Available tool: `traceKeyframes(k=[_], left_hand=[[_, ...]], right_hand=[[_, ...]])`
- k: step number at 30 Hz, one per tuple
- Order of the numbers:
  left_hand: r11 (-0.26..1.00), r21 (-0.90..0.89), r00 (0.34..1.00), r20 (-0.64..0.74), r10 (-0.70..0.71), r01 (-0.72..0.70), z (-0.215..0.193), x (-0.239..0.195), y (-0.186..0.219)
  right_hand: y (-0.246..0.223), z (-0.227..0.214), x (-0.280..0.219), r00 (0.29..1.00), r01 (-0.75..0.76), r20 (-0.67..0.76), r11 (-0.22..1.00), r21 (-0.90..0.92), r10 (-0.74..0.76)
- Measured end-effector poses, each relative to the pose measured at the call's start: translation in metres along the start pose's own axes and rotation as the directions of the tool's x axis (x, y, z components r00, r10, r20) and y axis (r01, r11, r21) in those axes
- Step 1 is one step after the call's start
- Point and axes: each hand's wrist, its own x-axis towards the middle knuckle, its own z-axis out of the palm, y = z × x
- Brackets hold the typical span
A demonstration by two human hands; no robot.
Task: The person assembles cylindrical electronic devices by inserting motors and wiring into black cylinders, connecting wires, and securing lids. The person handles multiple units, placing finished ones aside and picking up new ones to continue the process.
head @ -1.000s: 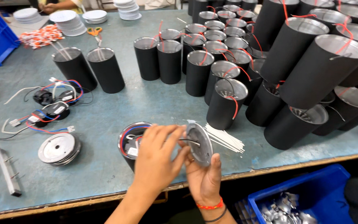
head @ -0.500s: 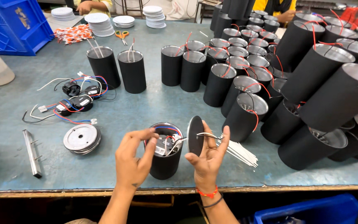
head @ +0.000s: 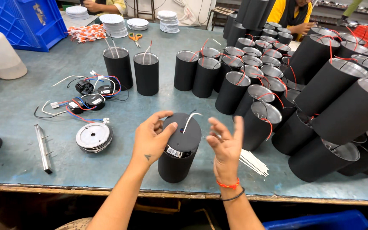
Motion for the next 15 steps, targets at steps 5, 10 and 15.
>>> traceKeyframes(k=[5, 10, 15], left_hand=[[0.931, 0.365, 0.993, -0.103, 0.061, -0.020, 0.002, -0.006, -0.012], [0.915, 0.398, 0.983, -0.134, 0.126, -0.063, 0.000, -0.012, -0.012], [0.912, 0.405, 0.980, -0.151, 0.130, -0.059, 0.004, -0.020, -0.017]], right_hand=[[0.018, 0.000, 0.016, 0.934, -0.333, 0.119, 0.942, -0.048, 0.336], [0.032, 0.000, 0.037, 0.950, -0.289, 0.046, 0.923, -0.255, 0.310], [0.032, -0.002, 0.054, 0.757, -0.577, 0.052, 0.704, -0.413, 0.651]])
